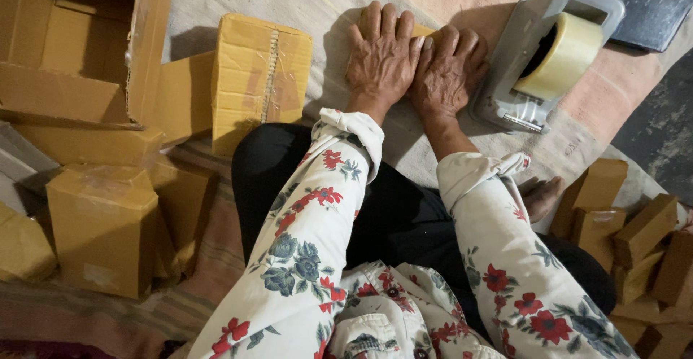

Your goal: The person sits on the floor and packs smartwatches into small cardboard boxes. They open a product box, remove the watch and accessories, place them into a shipping box, and seal it with packing tape. The process is repeated for multiple units.

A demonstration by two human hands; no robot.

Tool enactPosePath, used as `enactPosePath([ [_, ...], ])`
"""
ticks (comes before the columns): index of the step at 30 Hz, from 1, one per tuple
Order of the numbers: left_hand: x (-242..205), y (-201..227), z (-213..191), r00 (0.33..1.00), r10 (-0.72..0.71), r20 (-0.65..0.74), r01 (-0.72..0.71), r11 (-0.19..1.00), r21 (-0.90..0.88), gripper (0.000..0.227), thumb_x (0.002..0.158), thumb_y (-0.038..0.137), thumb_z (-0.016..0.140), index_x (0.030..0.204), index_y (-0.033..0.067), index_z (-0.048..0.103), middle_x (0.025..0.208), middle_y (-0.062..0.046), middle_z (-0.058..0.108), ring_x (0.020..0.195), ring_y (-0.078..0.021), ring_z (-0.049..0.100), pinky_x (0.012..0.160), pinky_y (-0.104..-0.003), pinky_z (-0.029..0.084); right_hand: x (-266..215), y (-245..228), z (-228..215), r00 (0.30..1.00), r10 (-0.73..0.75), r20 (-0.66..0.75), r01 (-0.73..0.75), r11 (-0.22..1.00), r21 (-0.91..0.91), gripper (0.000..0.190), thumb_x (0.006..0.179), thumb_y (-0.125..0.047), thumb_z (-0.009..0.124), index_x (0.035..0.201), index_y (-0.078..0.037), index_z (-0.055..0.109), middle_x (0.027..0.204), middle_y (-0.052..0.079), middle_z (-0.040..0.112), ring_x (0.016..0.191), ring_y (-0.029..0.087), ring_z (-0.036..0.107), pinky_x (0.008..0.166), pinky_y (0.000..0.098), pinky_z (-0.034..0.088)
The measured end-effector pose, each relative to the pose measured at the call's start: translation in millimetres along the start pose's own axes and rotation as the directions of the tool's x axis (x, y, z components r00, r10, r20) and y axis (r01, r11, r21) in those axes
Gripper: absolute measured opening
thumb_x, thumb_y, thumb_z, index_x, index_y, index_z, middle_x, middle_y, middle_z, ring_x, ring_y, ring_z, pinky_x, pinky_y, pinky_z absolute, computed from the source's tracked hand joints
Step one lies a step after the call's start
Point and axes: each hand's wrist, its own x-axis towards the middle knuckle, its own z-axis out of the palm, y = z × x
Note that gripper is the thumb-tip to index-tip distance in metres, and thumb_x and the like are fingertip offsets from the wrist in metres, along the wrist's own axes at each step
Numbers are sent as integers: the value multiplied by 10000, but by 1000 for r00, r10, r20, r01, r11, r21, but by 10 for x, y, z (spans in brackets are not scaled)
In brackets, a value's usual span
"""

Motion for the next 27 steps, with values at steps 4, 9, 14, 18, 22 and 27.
enactPosePath([
  [4,66,15,-14,999,-16,30,16,1000,-18,397,1020,524,441,1145,158,533,1173,-92,506,1215,-286,427,934,-548,378,52,-3,3,996,56,63,-54,998,-33,345,1056,-445,532,1204,-135,555,1205,135,435,1182,347,389,978,541,307],
  [9,209,15,-10,999,-32,8,32,998,-60,406,1014,523,475,1105,140,577,1125,-102,527,1109,-293,469,903,-539,380,125,-9,14,997,48,58,-47,999,-16,349,1059,-461,512,1114,-120,553,1163,145,443,1130,346,400,969,549,299],
  [14,302,-18,-1,999,-5,38,7,999,-42,400,995,511,503,1082,137,616,1102,-95,560,1106,-292,497,914,-568,369,135,-2,1,999,32,43,-30,999,-31,349,1046,-449,505,1100,-109,560,1150,149,470,1124,364,420,963,547,314],
  [18,200,-4,-28,999,-23,-44,19,997,-81,439,994,547,500,1104,130,582,1143,-107,537,1159,-301,477,919,-529,377,96,-50,-58,1000,17,-11,-17,1000,2,340,1063,-439,499,1101,-110,574,1154,157,486,1111,383,430,957,546,317],
  [22,24,60,19,969,-65,-237,59,998,-32,451,950,533,493,1163,137,537,1209,-101,514,1250,-294,449,914,-517,366,97,-61,-76,999,33,26,-31,999,-43,348,1040,-450,502,1072,-110,571,1134,156,486,1111,379,434,963,551,318],
  [27,187,16,116,996,-70,57,76,991,-114,448,1030,540,467,1183,129,559,1212,-114,530,1226,-309,454,958,-540,395,125,-73,-69,995,91,52,-88,995,-48,388,1026,-488,501,1065,-107,561,1139,159,491,1117,373,447,910,555,341],
])
